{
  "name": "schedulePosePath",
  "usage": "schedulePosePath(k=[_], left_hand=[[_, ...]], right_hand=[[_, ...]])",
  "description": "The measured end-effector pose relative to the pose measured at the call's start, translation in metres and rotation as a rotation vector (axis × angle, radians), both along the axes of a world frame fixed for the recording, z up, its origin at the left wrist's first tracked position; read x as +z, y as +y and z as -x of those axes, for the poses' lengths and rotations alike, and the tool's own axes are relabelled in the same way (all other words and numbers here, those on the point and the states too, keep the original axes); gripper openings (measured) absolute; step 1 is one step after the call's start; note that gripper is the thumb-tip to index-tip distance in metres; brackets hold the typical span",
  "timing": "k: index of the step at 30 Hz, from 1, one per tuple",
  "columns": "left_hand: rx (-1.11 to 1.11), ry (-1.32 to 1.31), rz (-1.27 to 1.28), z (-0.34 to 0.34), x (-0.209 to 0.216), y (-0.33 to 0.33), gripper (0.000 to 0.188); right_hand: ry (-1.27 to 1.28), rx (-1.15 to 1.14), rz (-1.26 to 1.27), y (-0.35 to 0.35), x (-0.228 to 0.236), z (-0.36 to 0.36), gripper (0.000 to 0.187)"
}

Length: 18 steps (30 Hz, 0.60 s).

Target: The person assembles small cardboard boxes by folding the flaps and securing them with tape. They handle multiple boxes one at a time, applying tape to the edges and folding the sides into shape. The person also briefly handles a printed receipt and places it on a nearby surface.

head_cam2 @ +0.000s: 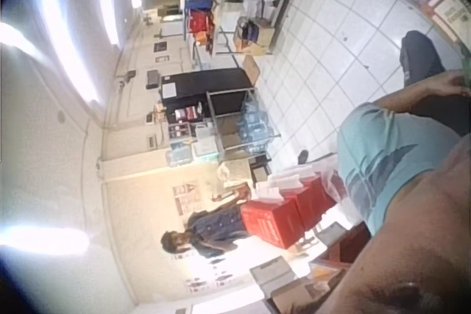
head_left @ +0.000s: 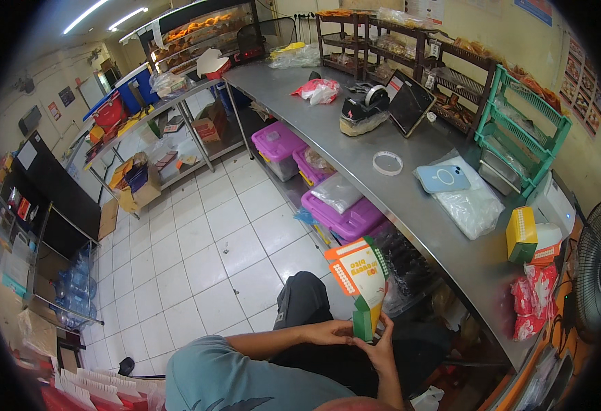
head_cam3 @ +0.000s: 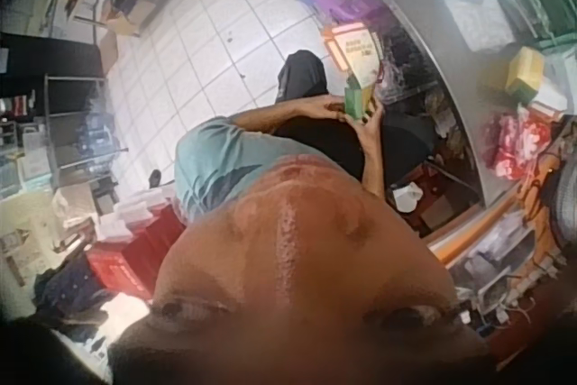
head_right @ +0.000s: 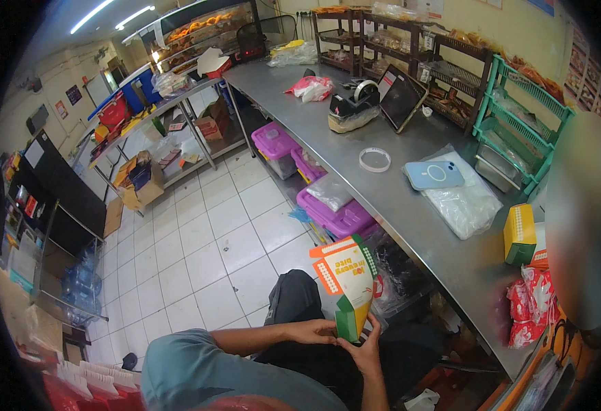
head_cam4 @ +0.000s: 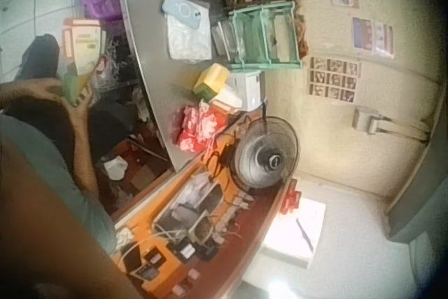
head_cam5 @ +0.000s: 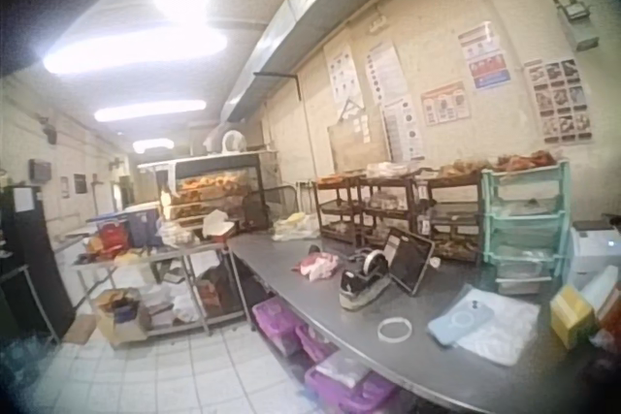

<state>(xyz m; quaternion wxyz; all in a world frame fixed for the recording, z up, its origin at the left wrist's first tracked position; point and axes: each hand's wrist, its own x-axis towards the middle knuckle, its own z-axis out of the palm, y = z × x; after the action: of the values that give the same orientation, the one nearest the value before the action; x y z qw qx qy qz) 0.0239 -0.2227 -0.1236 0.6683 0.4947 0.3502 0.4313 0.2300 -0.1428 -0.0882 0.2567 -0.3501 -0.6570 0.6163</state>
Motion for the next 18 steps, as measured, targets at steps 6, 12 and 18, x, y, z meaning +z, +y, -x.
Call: schedulePosePath(k=[6, 12, 18], left_hand=[[0.003, 0.213, 0.027, -0.004, 0.017, 0.002, 0.035], [0.295, 0.19, 0.149, -0.026, 0.023, -0.002, 0.024], [0.691, -0.116, 0.181, -0.038, 0.055, -0.004, 0.029]], right_hand=[[0.027, 0.007, -0.108, -0.011, 0.008, -0.002, 0.091], [-0.053, 0.117, -0.425, -0.014, 0.011, 0.008, 0.057], [-0.071, -0.034, -0.425, -0.008, 0.019, 0.013, 0.058]])
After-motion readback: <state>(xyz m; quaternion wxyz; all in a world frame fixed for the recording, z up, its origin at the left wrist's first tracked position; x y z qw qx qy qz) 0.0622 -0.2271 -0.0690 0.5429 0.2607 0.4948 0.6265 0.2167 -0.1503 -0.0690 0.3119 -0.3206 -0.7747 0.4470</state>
